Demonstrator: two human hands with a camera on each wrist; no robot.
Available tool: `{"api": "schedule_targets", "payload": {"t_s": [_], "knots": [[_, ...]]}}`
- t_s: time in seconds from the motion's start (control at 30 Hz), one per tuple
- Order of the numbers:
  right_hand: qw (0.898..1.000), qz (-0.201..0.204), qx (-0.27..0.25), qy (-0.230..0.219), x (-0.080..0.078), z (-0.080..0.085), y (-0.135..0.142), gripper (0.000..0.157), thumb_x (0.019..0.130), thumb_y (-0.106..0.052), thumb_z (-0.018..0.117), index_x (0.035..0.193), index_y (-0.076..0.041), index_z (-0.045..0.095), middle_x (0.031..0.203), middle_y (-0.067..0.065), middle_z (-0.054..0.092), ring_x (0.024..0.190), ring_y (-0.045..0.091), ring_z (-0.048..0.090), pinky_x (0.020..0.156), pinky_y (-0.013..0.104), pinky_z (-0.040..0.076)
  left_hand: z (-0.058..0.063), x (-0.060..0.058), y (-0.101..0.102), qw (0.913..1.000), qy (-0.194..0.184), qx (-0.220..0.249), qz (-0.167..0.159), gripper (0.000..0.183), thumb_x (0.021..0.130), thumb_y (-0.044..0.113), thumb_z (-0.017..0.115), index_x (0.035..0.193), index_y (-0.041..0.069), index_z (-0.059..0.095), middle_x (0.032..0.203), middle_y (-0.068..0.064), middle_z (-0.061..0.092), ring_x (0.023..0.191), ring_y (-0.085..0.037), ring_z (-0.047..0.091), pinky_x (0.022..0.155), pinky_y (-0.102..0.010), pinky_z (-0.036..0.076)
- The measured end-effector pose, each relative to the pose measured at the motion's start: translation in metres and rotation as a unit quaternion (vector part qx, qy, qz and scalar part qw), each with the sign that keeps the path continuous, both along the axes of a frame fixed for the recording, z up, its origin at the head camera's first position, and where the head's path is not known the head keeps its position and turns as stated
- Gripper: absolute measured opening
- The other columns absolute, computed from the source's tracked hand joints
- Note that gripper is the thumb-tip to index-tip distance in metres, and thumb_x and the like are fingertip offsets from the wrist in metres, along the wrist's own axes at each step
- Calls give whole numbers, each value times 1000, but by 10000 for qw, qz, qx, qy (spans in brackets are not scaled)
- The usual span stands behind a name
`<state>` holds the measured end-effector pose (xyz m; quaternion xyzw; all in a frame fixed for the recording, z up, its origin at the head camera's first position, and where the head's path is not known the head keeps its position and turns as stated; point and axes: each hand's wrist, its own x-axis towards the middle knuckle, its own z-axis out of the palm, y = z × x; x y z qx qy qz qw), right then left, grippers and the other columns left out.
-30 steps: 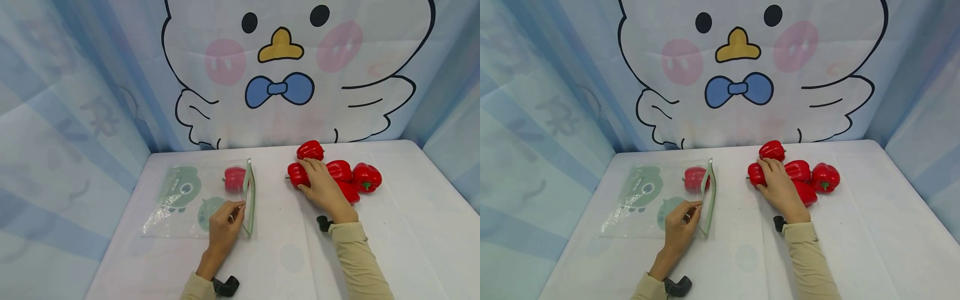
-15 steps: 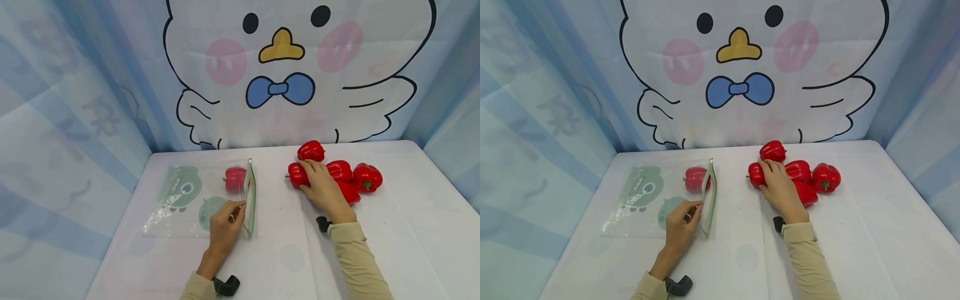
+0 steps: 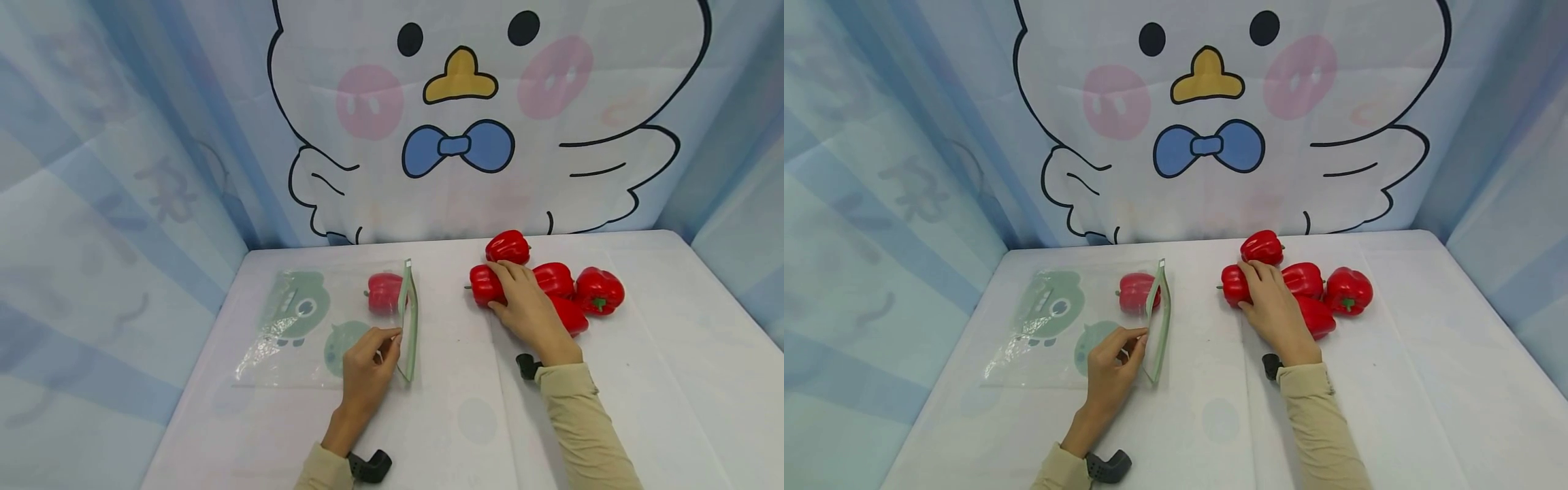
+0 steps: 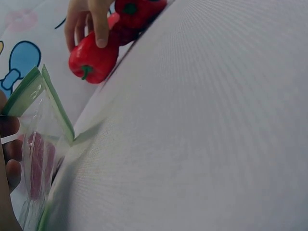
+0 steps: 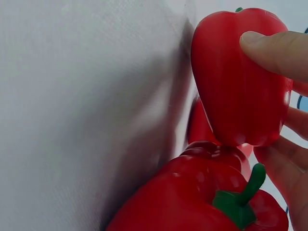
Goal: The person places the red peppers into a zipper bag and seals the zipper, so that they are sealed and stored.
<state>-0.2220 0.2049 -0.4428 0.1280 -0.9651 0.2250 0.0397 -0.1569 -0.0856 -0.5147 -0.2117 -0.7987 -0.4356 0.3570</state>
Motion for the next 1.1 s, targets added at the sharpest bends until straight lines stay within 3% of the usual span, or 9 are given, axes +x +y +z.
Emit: {"api": "schedule_targets", "payload": {"t_s": [0.6,0.87,1.1], "knots": [[9996,194,-206,-19,1,4,-9,78,90,-8,79,157,-7,39,160,22,40,149,45,33,110,66,46,0,1,0,9998,-200,-56,17,16,91,0,75,103,9,78,74,2,64,64,-6,58,52,-15,44],[9978,442,-446,-208,0,5,-19,75,90,-11,79,155,-7,43,158,23,44,148,45,36,114,66,42,0,1,-1,9997,-224,-75,18,15,92,1,75,103,9,78,74,2,65,64,-6,58,52,-15,45],[9953,656,-591,-406,1,6,-29,78,89,-15,82,156,-10,43,154,18,48,145,41,40,110,64,48,2,2,0,9995,-310,-73,27,13,92,2,75,103,9,78,75,2,65,65,-6,58,53,-15,45]]}}
